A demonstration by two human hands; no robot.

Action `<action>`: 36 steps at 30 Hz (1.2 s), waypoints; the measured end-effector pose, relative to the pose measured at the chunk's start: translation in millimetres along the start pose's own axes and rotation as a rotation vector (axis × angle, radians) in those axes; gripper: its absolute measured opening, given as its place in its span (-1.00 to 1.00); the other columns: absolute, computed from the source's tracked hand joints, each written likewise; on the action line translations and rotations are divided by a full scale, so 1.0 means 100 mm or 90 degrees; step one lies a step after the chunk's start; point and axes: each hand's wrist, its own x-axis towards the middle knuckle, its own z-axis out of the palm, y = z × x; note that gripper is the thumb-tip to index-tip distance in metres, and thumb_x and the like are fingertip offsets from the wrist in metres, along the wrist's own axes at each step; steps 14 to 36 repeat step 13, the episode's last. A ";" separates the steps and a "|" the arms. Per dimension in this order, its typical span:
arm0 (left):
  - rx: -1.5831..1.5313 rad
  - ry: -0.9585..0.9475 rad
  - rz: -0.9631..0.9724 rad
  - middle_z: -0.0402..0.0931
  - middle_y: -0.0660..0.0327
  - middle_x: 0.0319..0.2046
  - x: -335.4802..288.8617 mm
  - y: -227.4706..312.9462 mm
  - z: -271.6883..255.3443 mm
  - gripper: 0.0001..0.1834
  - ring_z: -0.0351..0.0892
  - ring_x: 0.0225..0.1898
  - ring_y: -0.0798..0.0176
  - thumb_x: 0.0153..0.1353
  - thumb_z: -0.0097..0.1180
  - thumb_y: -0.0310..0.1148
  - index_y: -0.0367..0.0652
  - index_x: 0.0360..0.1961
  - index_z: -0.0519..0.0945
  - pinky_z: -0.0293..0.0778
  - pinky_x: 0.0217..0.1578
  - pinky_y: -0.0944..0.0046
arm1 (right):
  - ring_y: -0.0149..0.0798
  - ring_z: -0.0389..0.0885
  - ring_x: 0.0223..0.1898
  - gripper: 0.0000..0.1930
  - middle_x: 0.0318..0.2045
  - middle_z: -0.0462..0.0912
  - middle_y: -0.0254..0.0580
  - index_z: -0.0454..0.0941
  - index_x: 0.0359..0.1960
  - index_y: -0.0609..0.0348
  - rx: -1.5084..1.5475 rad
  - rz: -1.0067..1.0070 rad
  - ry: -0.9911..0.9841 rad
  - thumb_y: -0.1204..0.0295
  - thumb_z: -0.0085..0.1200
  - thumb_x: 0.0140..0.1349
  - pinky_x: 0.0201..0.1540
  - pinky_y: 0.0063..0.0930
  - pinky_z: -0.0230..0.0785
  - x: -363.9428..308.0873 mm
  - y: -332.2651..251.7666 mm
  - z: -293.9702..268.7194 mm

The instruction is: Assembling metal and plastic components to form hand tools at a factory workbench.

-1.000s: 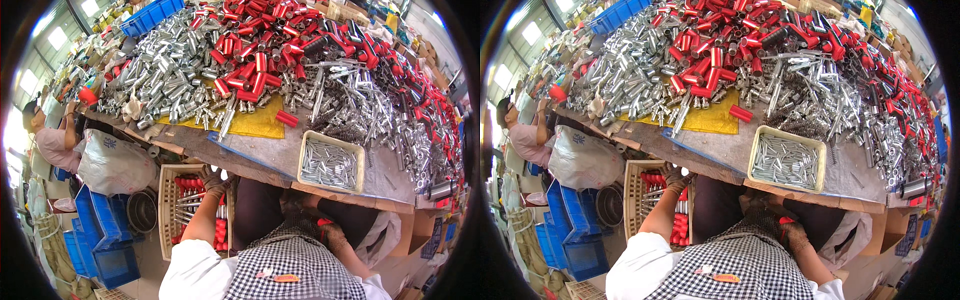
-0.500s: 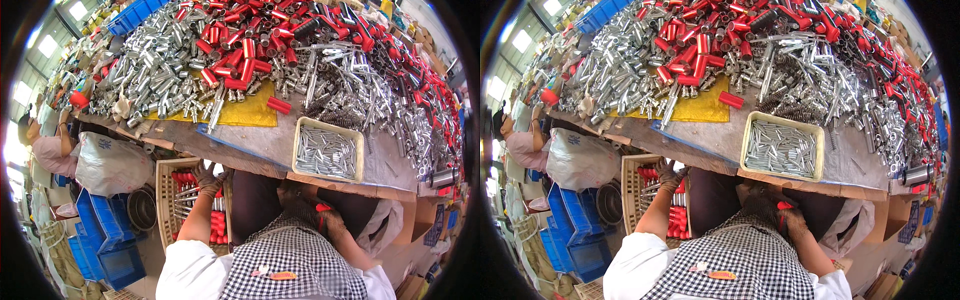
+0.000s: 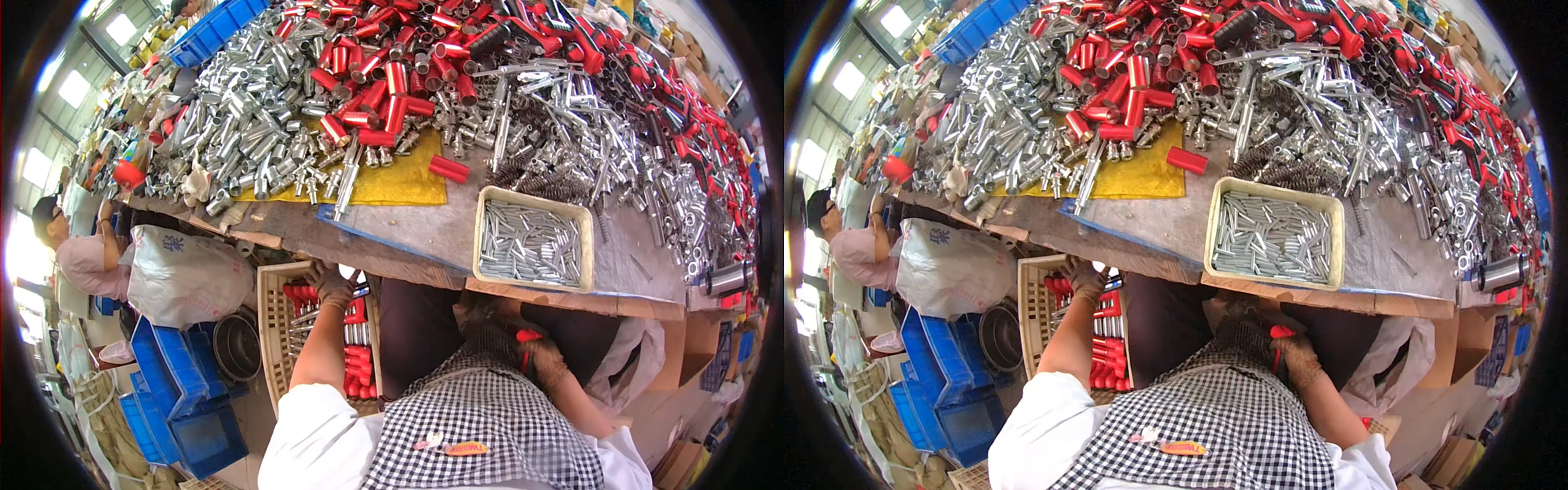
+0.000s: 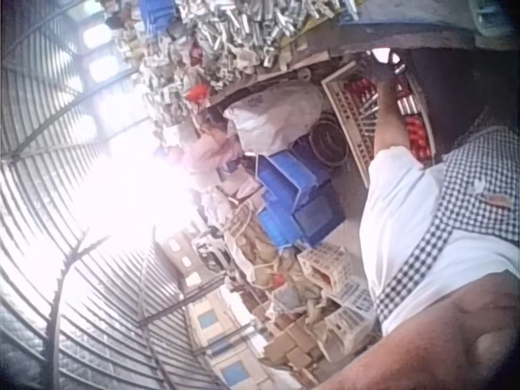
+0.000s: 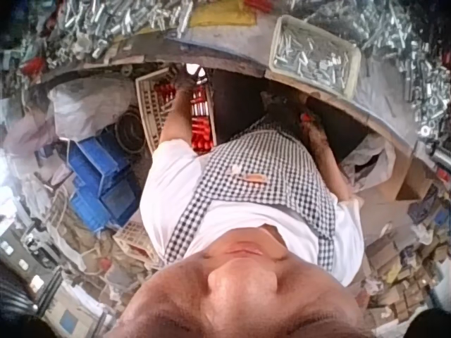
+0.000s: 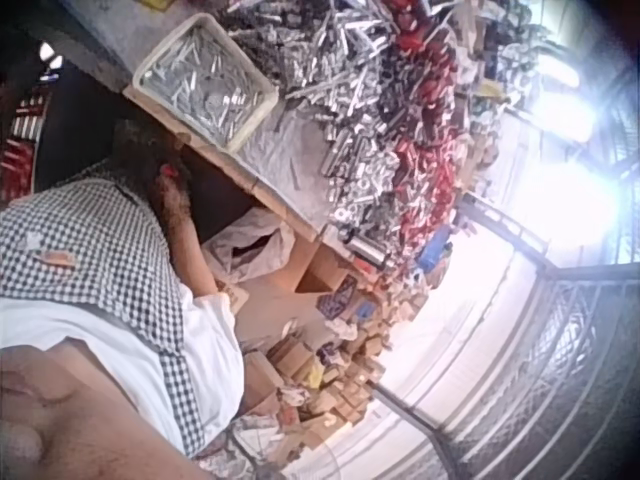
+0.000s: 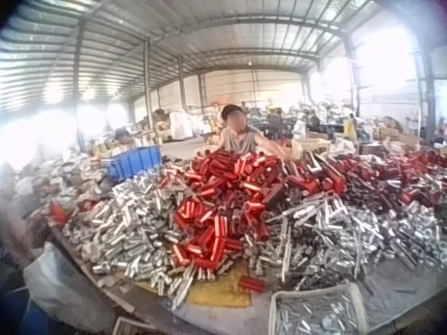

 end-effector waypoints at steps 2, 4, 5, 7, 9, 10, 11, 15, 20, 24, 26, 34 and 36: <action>0.036 0.038 -0.090 0.05 0.02 0.36 0.09 -0.14 0.09 0.00 -0.01 0.35 -0.11 -0.07 -0.10 0.49 0.07 0.30 0.30 -0.16 0.30 -0.23 | -0.08 0.50 -0.06 -0.39 -0.12 0.58 0.00 0.52 -0.05 0.35 -0.054 0.001 -0.013 0.26 0.24 -0.21 0.01 -0.33 0.32 0.07 0.01 -0.01; -0.135 0.143 -0.137 0.13 -0.02 0.31 0.14 -0.15 -0.04 -0.01 0.07 0.31 -0.13 -0.02 -0.08 0.44 -0.14 0.25 0.33 0.02 0.27 -0.08 | -0.07 0.50 -0.05 -0.38 -0.12 0.58 0.02 0.52 -0.04 0.34 -0.103 0.004 -0.018 0.24 0.23 -0.19 0.01 -0.32 0.32 0.22 0.14 -0.02; -0.426 0.244 -0.072 0.25 -0.06 0.22 0.07 0.08 -0.42 -0.14 0.21 0.22 -0.10 0.06 0.05 0.25 -0.26 0.18 0.36 0.19 0.18 0.00 | -0.06 0.51 -0.04 -0.37 -0.11 0.58 0.03 0.51 -0.01 0.33 -0.082 0.002 0.020 0.23 0.23 -0.18 0.02 -0.31 0.32 0.32 0.33 -0.04; -0.474 0.252 -0.043 0.31 -0.07 0.15 -0.25 0.28 -0.83 -0.25 0.28 0.15 -0.09 0.10 0.09 0.10 -0.28 0.14 0.38 0.25 0.11 0.01 | -0.05 0.51 -0.03 -0.36 -0.10 0.58 0.04 0.49 0.02 0.32 -0.066 0.009 0.063 0.22 0.22 -0.17 0.02 -0.29 0.32 0.18 0.38 -0.10; -0.625 0.235 0.092 0.42 -0.08 -0.01 -0.69 0.50 -1.39 -0.50 0.40 -0.03 -0.07 0.17 0.11 -0.17 -0.29 0.04 0.44 0.35 -0.02 0.03 | -0.09 0.51 -0.05 -0.42 -0.07 0.57 0.01 0.53 -0.04 0.28 0.071 0.028 -0.011 0.28 0.26 -0.17 0.05 -0.30 0.30 -0.10 -0.04 -0.07; -0.733 0.186 0.215 0.46 -0.07 -0.11 -0.96 0.67 -1.61 -0.62 0.45 -0.13 -0.05 0.20 0.09 -0.29 -0.29 -0.02 0.47 0.38 -0.09 0.04 | -0.09 0.51 -0.05 -0.42 -0.07 0.57 0.01 0.53 -0.04 0.28 0.074 0.038 -0.002 0.28 0.26 -0.17 0.05 -0.30 0.30 -0.09 -0.04 -0.09; -0.921 0.078 0.271 0.48 -0.02 -0.31 -1.27 0.76 -1.53 -0.74 0.48 -0.25 -0.03 0.19 0.06 -0.39 -0.23 -0.10 0.48 0.37 -0.15 0.11 | -0.09 0.50 -0.03 -0.41 -0.06 0.56 0.01 0.53 -0.02 0.26 0.075 0.047 0.002 0.27 0.26 -0.16 0.05 -0.30 0.30 -0.07 -0.02 -0.09; -0.630 0.103 0.447 0.47 0.04 -0.35 -1.53 0.94 -1.82 -0.71 0.47 -0.26 0.05 0.15 0.10 -0.41 -0.15 -0.08 0.43 0.38 -0.15 0.12 | -0.10 0.48 0.01 -0.43 -0.04 0.56 0.02 0.54 0.00 0.21 0.062 0.087 0.034 0.28 0.25 -0.14 0.08 -0.29 0.27 -0.10 -0.03 -0.07; -0.630 0.103 0.447 0.47 0.04 -0.35 -1.53 0.94 -1.82 -0.71 0.47 -0.26 0.05 0.15 0.10 -0.41 -0.15 -0.08 0.43 0.38 -0.15 0.12 | -0.10 0.48 0.01 -0.43 -0.04 0.56 0.02 0.54 0.00 0.21 0.062 0.087 0.034 0.28 0.25 -0.14 0.08 -0.29 0.27 -0.10 -0.03 -0.07; -0.630 0.103 0.447 0.47 0.04 -0.35 -1.53 0.94 -1.82 -0.71 0.47 -0.26 0.05 0.15 0.10 -0.41 -0.15 -0.08 0.43 0.38 -0.15 0.12 | -0.10 0.48 0.01 -0.43 -0.04 0.56 0.02 0.54 0.00 0.21 0.062 0.087 0.034 0.28 0.25 -0.14 0.08 -0.29 0.27 -0.10 -0.03 -0.07; -0.630 0.103 0.447 0.47 0.04 -0.35 -1.53 0.94 -1.82 -0.71 0.47 -0.26 0.05 0.15 0.10 -0.41 -0.15 -0.08 0.43 0.38 -0.15 0.12 | -0.10 0.48 0.01 -0.43 -0.04 0.56 0.02 0.54 0.00 0.21 0.062 0.087 0.034 0.28 0.25 -0.14 0.08 -0.29 0.27 -0.10 -0.03 -0.07; -0.630 0.103 0.447 0.47 0.04 -0.35 -1.53 0.94 -1.82 -0.71 0.47 -0.26 0.05 0.15 0.10 -0.41 -0.15 -0.08 0.43 0.38 -0.15 0.12 | -0.10 0.48 0.01 -0.43 -0.04 0.56 0.02 0.54 0.00 0.21 0.062 0.087 0.034 0.28 0.25 -0.14 0.08 -0.29 0.27 -0.10 -0.03 -0.07; -0.630 0.103 0.447 0.47 0.04 -0.35 -1.53 0.94 -1.82 -0.71 0.47 -0.26 0.05 0.15 0.10 -0.41 -0.15 -0.08 0.43 0.38 -0.15 0.12 | -0.10 0.48 0.01 -0.43 -0.04 0.56 0.02 0.54 0.00 0.21 0.062 0.087 0.034 0.28 0.25 -0.14 0.08 -0.29 0.27 -0.10 -0.03 -0.07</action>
